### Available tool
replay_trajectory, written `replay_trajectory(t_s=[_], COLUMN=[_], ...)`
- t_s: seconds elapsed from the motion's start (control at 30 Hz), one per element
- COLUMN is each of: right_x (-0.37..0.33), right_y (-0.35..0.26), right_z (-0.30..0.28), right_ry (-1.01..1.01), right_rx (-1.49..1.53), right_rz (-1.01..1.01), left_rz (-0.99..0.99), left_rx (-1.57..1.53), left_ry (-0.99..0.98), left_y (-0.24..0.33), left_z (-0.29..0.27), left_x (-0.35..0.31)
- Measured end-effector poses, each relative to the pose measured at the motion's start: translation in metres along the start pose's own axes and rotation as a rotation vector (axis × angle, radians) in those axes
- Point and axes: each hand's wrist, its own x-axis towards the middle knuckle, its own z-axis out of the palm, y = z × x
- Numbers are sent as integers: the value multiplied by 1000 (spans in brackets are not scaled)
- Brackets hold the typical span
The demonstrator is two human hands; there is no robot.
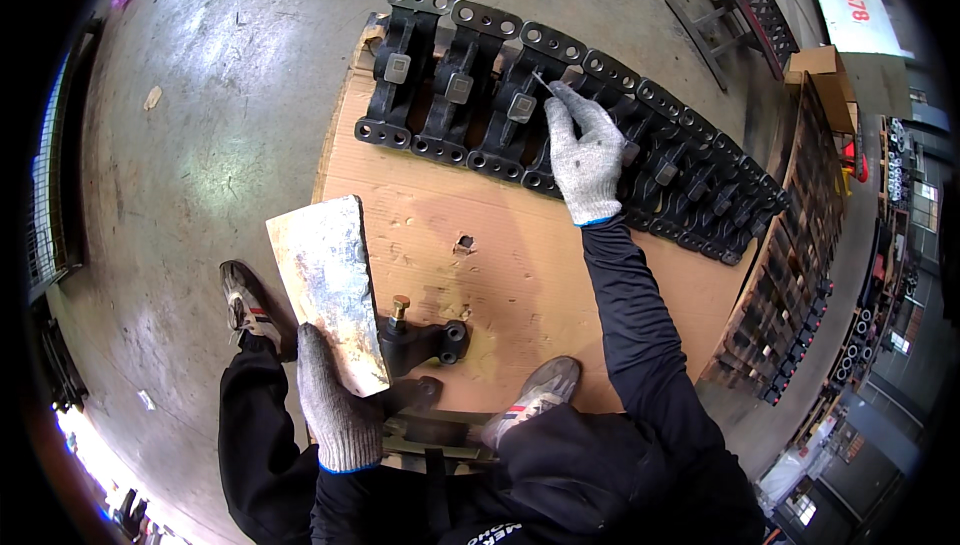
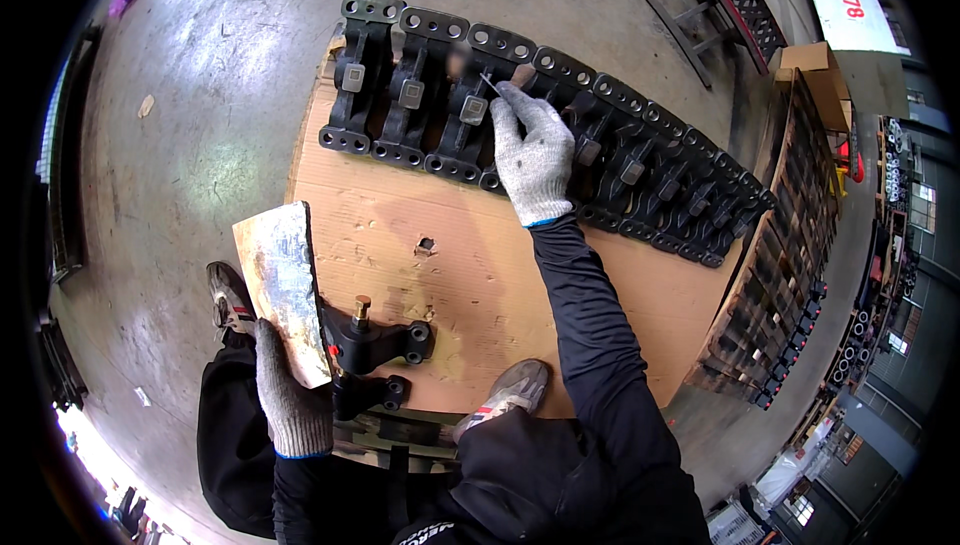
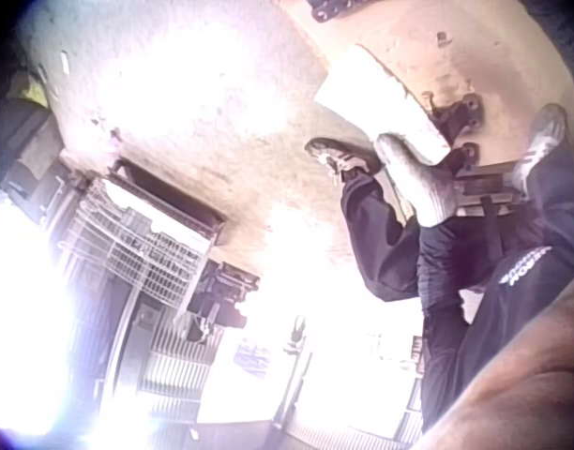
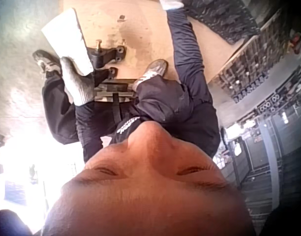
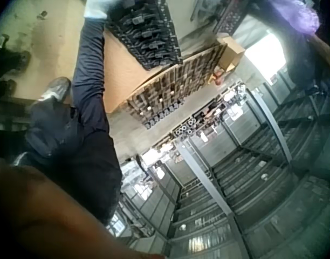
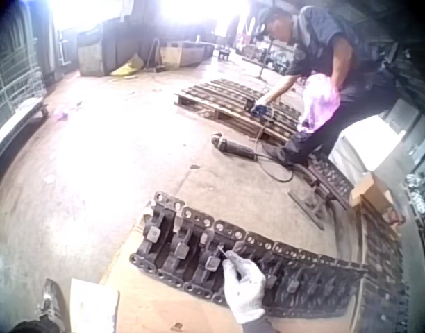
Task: The person applies a grey paste to a long black metal track using a putty knife. They scoop the paste from a flat board and spread it into the recesses of the track segments. The person works methodically along the length of the track, ensuring the paste fills the gaps.
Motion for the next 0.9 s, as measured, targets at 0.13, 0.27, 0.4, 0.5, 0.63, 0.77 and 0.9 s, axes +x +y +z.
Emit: replay_trajectory(t_s=[0.13, 0.27, 0.4, 0.5, 0.63, 0.77, 0.9], right_x=[4, 7, 3, 1, -1, 5, 9], right_y=[-11, -11, -10, -8, -11, -12, -13], right_z=[-4, -5, -3, -2, -3, -7, -5], right_ry=[-17, -36, -20, -36, -35, -21, -35], right_rx=[-182, -431, -541, -569, -557, -508, -566], right_rz=[-79, -296, -351, -338, -347, -353, -353], left_rz=[28, 12, 21, 24, 72, -40, -38], left_rx=[17, 2, -13, -26, 72, -204, -149], left_ry=[34, 33, 48, 47, 30, -94, 15], left_y=[-2, -2, -4, -4, -5, -1, -4], left_z=[-2, -3, -3, -3, -5, -13, -14], left_x=[-1, 0, 1, 1, 1, -2, -4])
